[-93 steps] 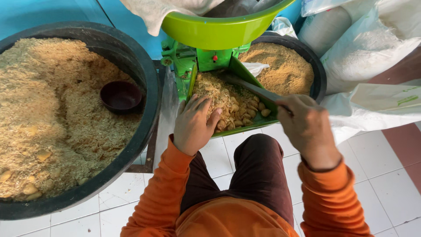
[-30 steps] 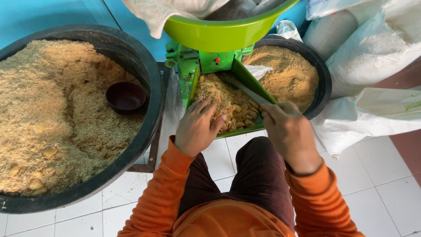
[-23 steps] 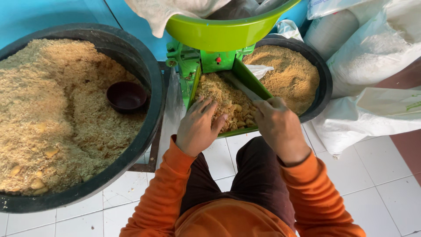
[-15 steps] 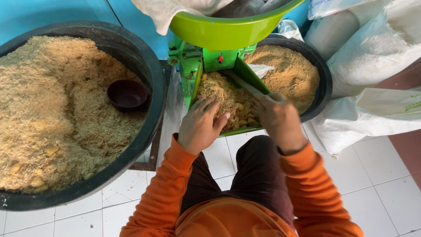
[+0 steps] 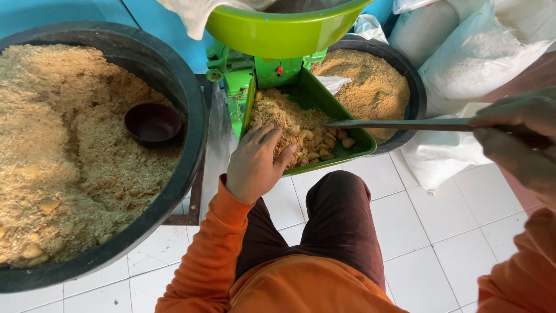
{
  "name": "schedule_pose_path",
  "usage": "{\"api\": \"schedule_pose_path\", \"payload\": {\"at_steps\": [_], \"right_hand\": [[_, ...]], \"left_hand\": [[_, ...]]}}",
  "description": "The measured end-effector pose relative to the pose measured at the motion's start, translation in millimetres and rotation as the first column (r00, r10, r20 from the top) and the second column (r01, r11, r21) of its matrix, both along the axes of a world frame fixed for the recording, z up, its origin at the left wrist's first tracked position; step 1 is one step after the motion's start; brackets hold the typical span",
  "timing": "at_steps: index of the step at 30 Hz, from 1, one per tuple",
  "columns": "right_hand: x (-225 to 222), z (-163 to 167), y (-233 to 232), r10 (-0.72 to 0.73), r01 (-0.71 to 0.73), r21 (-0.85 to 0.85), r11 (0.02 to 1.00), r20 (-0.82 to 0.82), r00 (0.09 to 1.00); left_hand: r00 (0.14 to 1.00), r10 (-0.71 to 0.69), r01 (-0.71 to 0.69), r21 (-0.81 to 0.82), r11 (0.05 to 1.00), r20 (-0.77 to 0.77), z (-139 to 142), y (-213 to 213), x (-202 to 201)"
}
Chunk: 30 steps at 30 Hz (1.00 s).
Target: The person sits on the floor in front of a green grinding machine. They scoop coarse ground material from the machine's discharge tray, pick out unground chunks by hand, and pour the material from a bowl back into the machine's hopper, using a scoop to guide the flow.
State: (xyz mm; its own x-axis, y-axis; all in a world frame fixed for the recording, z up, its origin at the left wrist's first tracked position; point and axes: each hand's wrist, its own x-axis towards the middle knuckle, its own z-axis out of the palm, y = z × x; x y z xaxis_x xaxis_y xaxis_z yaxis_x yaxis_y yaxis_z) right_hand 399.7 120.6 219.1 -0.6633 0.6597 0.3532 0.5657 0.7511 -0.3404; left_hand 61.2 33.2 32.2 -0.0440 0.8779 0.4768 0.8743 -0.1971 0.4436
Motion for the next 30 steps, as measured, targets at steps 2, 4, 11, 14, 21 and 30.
{"api": "schedule_pose_path", "payload": {"at_steps": [2, 4, 11, 14, 21, 30], "right_hand": [[-8, -3, -5, -0.004, -0.010, 0.108, 0.994, 0.129, 0.992], [-26, -21, -10, 0.014, -0.017, 0.060, 0.998, 0.051, 0.999], [-75, -96, -14, 0.038, -0.034, 0.029, 0.999, -0.178, 0.983], [-95, -120, -14, 0.076, -0.055, 0.093, 0.994, -0.243, 0.967], [-126, -160, -1, -0.029, 0.055, 0.090, 0.994, -0.269, 0.963], [-77, -122, 16, 0.020, -0.007, 0.097, 0.995, -0.139, 0.990]], "left_hand": [[1.000, 0.014, -0.014, -0.010, 1.000, 0.002, 1, 0, 1], [1.000, 0.018, -0.018, -0.010, 1.000, 0.016, 2, -1, 2], [1.000, 0.018, -0.018, -0.013, 1.000, 0.008, 1, 0, 2], [1.000, 0.015, -0.016, -0.022, 1.000, -0.019, -1, 2, 2], [1.000, 0.020, -0.020, -0.040, 0.999, -0.012, -4, 4, 2], [1.000, 0.001, -0.002, -0.010, 1.000, -0.020, -6, 5, 1]]}}
